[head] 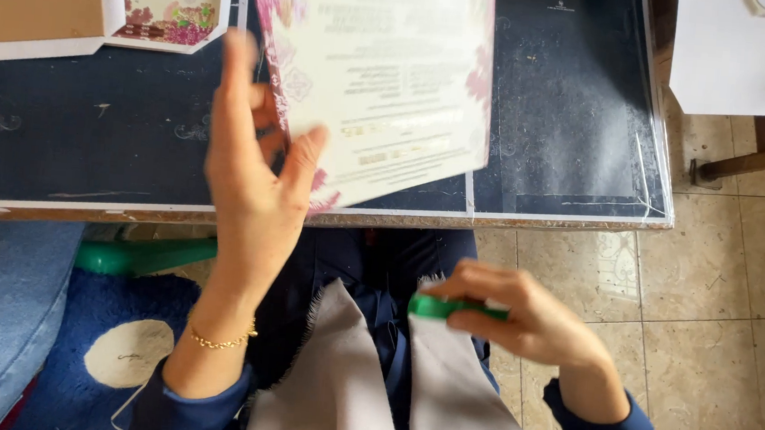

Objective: Applying glue to the edges of invitation cards and folding them over a cardboard base to assemble them.

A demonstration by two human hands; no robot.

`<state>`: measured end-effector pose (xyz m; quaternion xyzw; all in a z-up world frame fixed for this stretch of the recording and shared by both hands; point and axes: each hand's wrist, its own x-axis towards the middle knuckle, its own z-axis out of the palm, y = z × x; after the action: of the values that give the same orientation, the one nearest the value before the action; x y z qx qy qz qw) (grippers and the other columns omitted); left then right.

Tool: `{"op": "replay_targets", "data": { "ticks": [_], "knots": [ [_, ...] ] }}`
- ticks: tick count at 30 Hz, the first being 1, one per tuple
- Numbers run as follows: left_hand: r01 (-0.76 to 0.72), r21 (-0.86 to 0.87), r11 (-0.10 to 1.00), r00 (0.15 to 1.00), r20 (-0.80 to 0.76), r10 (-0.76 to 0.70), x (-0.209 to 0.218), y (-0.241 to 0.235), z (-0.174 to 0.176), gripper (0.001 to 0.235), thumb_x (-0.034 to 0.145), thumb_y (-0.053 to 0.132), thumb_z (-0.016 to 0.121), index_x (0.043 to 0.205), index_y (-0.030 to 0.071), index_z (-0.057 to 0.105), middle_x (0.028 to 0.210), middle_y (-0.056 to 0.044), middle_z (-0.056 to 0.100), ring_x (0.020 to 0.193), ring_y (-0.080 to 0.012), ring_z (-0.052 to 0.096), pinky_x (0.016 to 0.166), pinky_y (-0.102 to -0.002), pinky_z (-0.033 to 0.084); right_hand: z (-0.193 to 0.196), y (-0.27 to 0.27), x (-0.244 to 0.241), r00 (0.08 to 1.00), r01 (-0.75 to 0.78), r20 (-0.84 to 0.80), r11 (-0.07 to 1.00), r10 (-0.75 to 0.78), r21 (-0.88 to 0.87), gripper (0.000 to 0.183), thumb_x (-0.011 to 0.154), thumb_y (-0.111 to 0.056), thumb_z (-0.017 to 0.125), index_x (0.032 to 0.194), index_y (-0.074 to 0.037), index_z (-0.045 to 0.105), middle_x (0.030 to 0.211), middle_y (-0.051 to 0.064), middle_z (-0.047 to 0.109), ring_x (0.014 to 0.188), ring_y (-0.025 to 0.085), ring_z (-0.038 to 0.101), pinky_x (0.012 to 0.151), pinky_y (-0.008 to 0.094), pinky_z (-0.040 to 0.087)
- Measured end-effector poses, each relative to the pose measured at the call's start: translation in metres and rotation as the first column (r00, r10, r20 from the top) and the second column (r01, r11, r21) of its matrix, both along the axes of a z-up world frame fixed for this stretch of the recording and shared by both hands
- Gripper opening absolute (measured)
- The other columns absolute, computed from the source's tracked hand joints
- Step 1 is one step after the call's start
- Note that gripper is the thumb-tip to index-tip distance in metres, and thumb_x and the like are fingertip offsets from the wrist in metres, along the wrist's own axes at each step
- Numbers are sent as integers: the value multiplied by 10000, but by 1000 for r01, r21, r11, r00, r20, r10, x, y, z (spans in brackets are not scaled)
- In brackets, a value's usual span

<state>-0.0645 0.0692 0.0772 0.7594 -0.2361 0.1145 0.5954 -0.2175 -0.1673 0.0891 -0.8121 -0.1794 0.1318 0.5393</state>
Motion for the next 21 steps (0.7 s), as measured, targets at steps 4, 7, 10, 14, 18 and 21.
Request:
{"op": "replay_targets", "data": {
  "ticks": [4, 7, 10, 14, 18, 21],
  "knots": [
    [32, 655, 755, 999, -44, -5, 25, 32, -59, 906, 1020, 385, 639, 1588, 59, 14, 1620, -293, -57, 1489, -554, -46, 1223, -623, 72, -23, 27, 63, 927, 314, 271, 931, -259, -187, 223, 962, -118, 597, 1169, -46, 643, 790, 34, 572, 737, 164, 491, 594, 293, 377],
    [206, 753, 624, 977, -196, -86, 39, 39, -67, 926, 925, 550, 552, 1567, 33, 131, 1643, -210, 11, 1510, -385, -32, 1155, -617, 0, -89, 68, 134, 826, 537, 404, 767, -394, -351, 339, 865, -97, 683, 1191, -193, 676, 989, 56, 559, 746, 274, 662, 716, 394, 541],
    [209, 744, 635, 972, -230, -50, 35, 42, -71, 1053, 885, 456, 671, 1568, 67, -30, 1663, -159, -6, 1532, -277, -39, 1187, -549, -43, -103, 107, 196, 823, 417, 554, 796, -126, -438, 279, 897, -137, 639, 1145, -75, 528, 930, 181, 522, 864, 400, 544, 655, 497, 470],
    [170, 763, 624, 985, -121, -120, 35, 42, -63, 839, 889, 511, 620, 1547, 143, 254, 1642, -133, 153, 1512, -359, 87, 1139, -644, 68, -118, 54, 259, 742, 529, 662, 698, -104, -482, 297, 888, 43, 524, 1148, -71, 610, 1067, 167, 613, 929, 311, 595, 796, 432, 529],
    [257, 749, 611, 966, -172, -195, 40, 43, -62, 740, 917, 515, 549, 1544, 198, 317, 1644, -79, 183, 1518, -293, 66, 1122, -663, -28, -93, -64, 240, 773, 557, 578, 715, -262, -422, 70, 975, -68, 601, 1017, -41, 552, 942, 133, 504, 706, 337, 552, 546, 478, 439],
    [345, 754, 559, 938, -254, -236, 48, 40, -57, 787, 933, 511, 525, 1574, 188, 204, 1656, -131, 56, 1516, -317, -34, 1107, -666, -77, -82, -90, 175, 769, 446, 627, 806, -124, -389, 28, 1031, 7, 605, 1046, 2, 581, 879, 116, 471, 708, 270, 461, 586, 409, 395]
  ]
}}
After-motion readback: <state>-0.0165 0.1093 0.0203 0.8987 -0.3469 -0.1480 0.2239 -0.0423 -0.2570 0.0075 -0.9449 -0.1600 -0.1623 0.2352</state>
